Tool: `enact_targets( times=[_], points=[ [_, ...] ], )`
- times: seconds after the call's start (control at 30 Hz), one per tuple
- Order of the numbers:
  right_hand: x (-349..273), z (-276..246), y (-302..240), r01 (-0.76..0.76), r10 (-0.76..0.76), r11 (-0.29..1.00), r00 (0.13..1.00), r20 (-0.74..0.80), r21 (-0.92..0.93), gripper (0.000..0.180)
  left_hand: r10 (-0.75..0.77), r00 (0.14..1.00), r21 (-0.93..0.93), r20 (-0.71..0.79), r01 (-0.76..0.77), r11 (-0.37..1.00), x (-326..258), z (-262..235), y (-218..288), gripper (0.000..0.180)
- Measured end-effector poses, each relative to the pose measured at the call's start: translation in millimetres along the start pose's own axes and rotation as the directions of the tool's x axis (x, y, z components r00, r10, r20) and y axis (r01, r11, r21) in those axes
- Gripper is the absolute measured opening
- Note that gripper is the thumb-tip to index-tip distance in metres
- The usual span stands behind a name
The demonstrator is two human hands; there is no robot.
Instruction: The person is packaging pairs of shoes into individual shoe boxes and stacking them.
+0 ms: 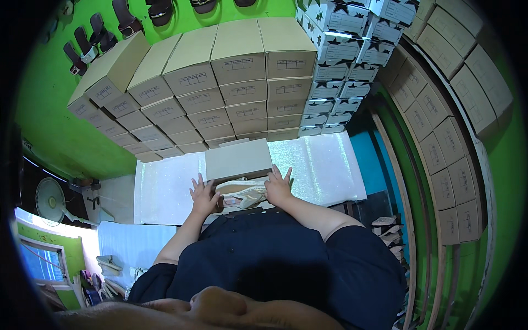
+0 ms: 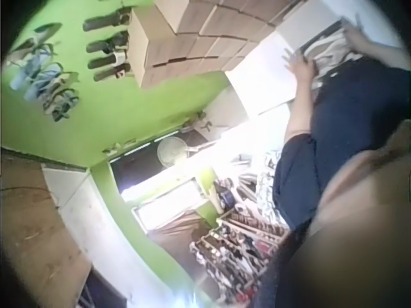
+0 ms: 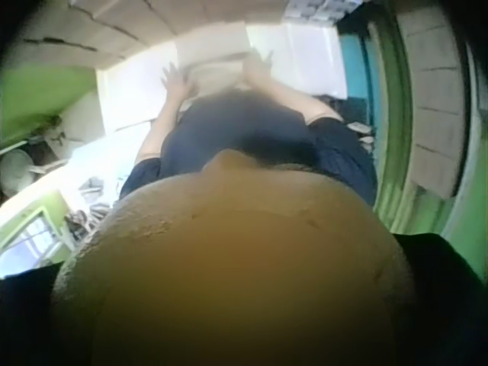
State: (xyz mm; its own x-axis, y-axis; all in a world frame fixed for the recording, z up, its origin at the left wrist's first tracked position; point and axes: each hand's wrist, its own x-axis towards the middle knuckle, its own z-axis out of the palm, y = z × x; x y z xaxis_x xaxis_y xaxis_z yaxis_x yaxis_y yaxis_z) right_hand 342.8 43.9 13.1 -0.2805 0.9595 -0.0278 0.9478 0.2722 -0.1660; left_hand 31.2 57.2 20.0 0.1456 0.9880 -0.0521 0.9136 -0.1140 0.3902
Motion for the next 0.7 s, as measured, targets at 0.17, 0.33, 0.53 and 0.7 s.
enact_targets(
  times=[0.17, 0.33, 0.53, 0.7],
  points=[
    [-2.4, -7.2, 6.4, 0.004, -0.004, 0.999, 1.000, 0.016, 0.034, 0.042, -0.135, 0.989, -0.153, 0.053, 0.141, 0.978, -18.4, 19.0, -25.3, 0.088],
    [-14.0, 2.8, 34.0, 0.114, -0.085, 0.976, 0.984, -0.155, 0.186, 0.077, 0.137, 0.987, -0.283, 0.086, -0.108, 0.953, -34.6, 20.2, -40.3, 0.095],
    [-41.0, 2.4, 56.2, 0.191, -0.217, 0.966, 0.965, 0.144, 0.177, 0.116, 0.234, 0.959, -0.019, 0.160, -0.234, 0.972, -49.3, 9.4, -24.1, 0.108],
    [-42.5, 11.7, 57.2, 0.171, -0.197, 0.972, 0.966, 0.169, 0.158, 0.115, 0.217, 0.967, -0.017, 0.133, -0.217, 0.976, -42.2, 15.7, -15.7, 0.101]
  ],
)
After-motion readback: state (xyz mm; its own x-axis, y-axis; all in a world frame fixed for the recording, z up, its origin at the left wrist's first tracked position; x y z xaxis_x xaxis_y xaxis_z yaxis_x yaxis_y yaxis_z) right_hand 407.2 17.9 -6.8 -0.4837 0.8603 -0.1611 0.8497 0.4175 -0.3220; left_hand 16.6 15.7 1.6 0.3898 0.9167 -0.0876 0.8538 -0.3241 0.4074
